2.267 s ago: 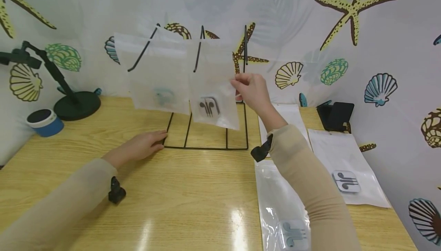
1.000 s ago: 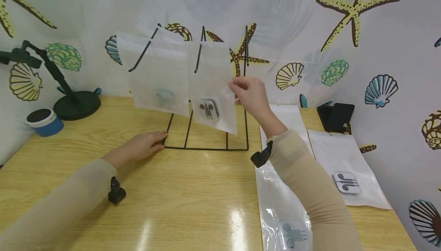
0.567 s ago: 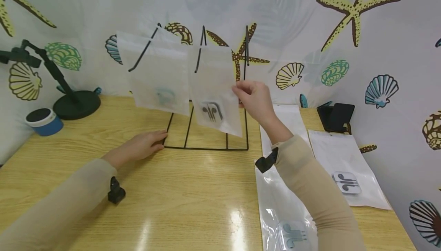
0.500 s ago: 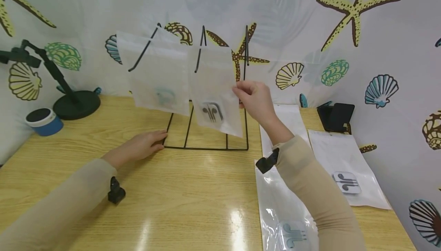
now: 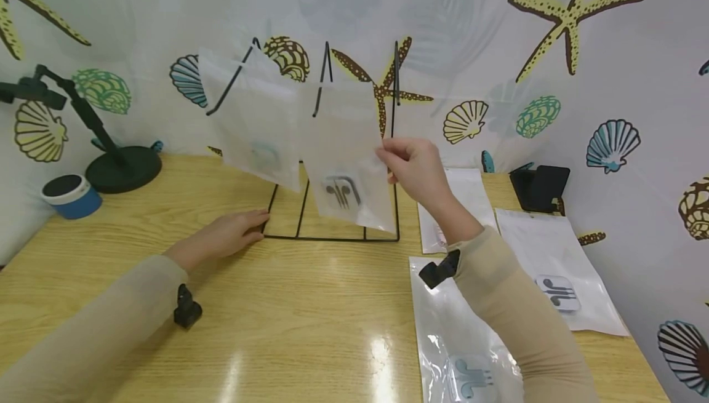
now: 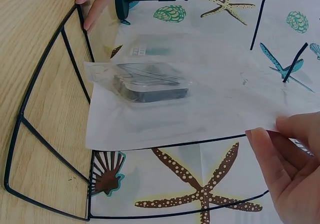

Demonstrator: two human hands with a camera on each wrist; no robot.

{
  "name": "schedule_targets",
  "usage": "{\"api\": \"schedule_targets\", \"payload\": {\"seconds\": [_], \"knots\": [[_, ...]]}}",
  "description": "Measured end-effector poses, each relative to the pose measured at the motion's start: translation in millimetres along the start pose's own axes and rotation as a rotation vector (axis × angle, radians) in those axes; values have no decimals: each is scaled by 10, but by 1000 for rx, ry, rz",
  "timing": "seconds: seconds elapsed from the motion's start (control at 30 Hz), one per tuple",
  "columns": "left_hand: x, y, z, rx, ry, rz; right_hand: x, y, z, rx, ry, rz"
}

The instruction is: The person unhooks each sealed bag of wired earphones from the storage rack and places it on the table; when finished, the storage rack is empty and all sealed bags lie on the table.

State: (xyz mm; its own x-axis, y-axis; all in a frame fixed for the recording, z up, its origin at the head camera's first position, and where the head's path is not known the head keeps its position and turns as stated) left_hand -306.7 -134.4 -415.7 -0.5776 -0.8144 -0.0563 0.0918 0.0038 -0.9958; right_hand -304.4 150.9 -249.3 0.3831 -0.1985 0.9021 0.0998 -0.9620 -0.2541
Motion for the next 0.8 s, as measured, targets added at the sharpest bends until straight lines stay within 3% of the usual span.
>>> {"api": "schedule_targets", "payload": {"seconds": [0.37, 0.8], "knots": [[24, 15, -6, -16, 3, 2, 82, -14, 132, 29, -16, -5], [31, 15, -6, -25, 5, 9, 167, -51, 266, 55, -57, 66]]}}
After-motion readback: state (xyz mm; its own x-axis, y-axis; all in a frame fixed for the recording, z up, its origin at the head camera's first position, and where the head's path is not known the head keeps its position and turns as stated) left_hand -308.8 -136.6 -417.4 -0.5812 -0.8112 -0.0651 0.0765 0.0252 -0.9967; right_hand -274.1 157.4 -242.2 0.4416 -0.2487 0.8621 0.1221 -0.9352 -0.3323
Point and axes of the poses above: each hand's wrist, its own z-axis away from the middle knuckle, its own y-axis out of the palm, x = y × z, the point moved 8 cm from there along -z, towards the middle knuckle, and after that the axes turned 14 degrees about -z, right-handed, at the moved point
